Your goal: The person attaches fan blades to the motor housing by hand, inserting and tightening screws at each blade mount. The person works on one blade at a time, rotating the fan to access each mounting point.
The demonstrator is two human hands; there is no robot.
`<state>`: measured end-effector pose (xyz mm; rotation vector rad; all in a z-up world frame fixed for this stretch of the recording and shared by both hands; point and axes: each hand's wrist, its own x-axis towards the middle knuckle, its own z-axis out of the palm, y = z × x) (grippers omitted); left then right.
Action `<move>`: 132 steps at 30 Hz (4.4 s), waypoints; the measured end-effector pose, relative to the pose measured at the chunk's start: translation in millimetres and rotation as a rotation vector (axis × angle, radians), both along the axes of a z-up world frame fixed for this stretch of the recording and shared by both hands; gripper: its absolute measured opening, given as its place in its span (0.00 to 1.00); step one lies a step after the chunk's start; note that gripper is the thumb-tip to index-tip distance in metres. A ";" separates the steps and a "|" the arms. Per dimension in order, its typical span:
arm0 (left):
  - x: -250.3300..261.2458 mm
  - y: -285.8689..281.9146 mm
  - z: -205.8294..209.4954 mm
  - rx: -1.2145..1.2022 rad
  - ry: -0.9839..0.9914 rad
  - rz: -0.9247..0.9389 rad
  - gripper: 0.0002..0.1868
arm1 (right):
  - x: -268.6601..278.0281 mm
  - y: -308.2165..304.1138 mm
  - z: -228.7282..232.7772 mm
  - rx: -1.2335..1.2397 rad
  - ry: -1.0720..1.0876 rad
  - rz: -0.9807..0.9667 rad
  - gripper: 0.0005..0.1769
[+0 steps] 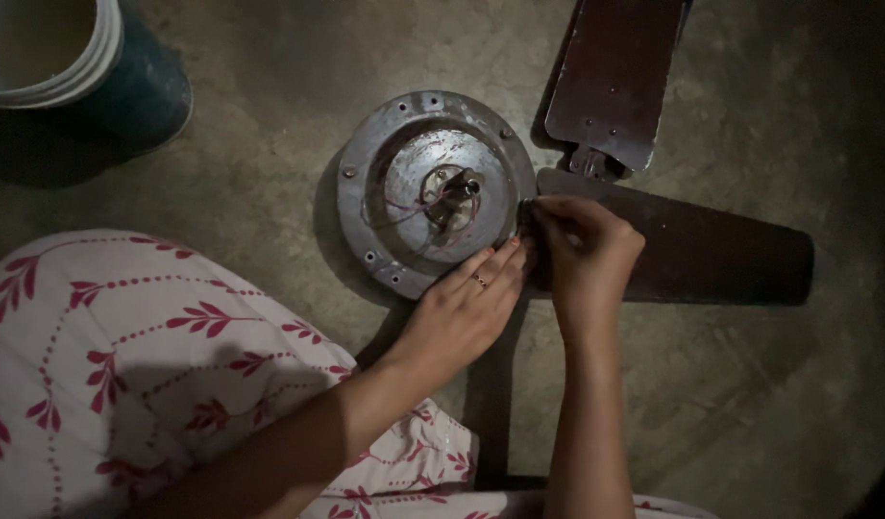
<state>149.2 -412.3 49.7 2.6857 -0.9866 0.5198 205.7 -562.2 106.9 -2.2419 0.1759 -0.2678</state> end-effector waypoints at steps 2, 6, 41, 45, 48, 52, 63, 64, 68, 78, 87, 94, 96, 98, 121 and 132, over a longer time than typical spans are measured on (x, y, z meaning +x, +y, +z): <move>0.6 0.2 -2.7 -0.018 -0.017 -0.016 0.21 | -1.6 2.3 1.1 -0.084 -0.048 0.052 0.09; 2.4 -2.5 -9.1 -0.060 0.039 -0.068 0.16 | -1.5 7.3 2.4 -0.181 -0.090 0.108 0.11; -5.2 -6.3 -9.5 -0.066 0.006 0.051 0.24 | 0.2 7.8 5.7 -0.234 0.037 0.026 0.08; -5.6 -4.7 -7.9 -0.075 -0.001 0.041 0.25 | 0.2 10.0 4.2 -0.249 -0.029 0.083 0.06; -5.4 -4.4 -9.3 -0.023 0.060 -0.001 0.22 | 0.3 10.0 2.5 -0.313 -0.116 0.187 0.07; -3.0 -8.2 -11.3 -0.116 0.036 0.035 0.23 | -0.8 8.2 2.2 -0.240 -0.033 0.124 0.09; -3.4 -5.9 -8.1 -0.102 0.045 0.039 0.24 | 1.4 2.3 3.5 -0.283 -0.035 0.184 0.13; -4.1 -5.8 -7.7 -0.094 0.046 0.037 0.24 | 0.3 2.5 3.0 -0.267 -0.027 0.171 0.11; -3.8 -4.5 -7.3 -0.047 0.033 0.029 0.24 | 1.2 5.8 -2.4 -0.282 -0.052 0.128 0.06; -2.2 -6.4 -7.7 -0.067 0.041 0.048 0.26 | 1.2 3.1 0.3 -0.453 0.017 0.084 0.10; -1.8 -7.1 -6.4 -0.083 0.020 0.087 0.28 | -0.5 5.8 -0.5 -0.257 -0.061 0.070 0.08; -1.7 -6.4 -4.1 -0.088 0.065 0.071 0.26 | 0.3 8.9 -0.2 -0.199 -0.098 0.129 0.07; -2.5 -4.3 -1.9 -0.072 0.056 0.069 0.26 | -0.1 9.3 0.3 -0.218 -0.082 0.136 0.07; -3.8 -2.0 0.8 0.012 0.058 0.049 0.26 | -0.7 10.2 0.2 -0.248 -0.055 0.112 0.07; -4.1 -5.0 -5.2 -0.174 0.045 0.091 0.27 | -2.6 2.1 -2.2 -0.235 -0.075 0.179 0.12; -1.6 -7.0 -4.9 -0.180 0.080 0.089 0.26 | -3.2 6.7 0.4 -0.244 -0.109 0.170 0.09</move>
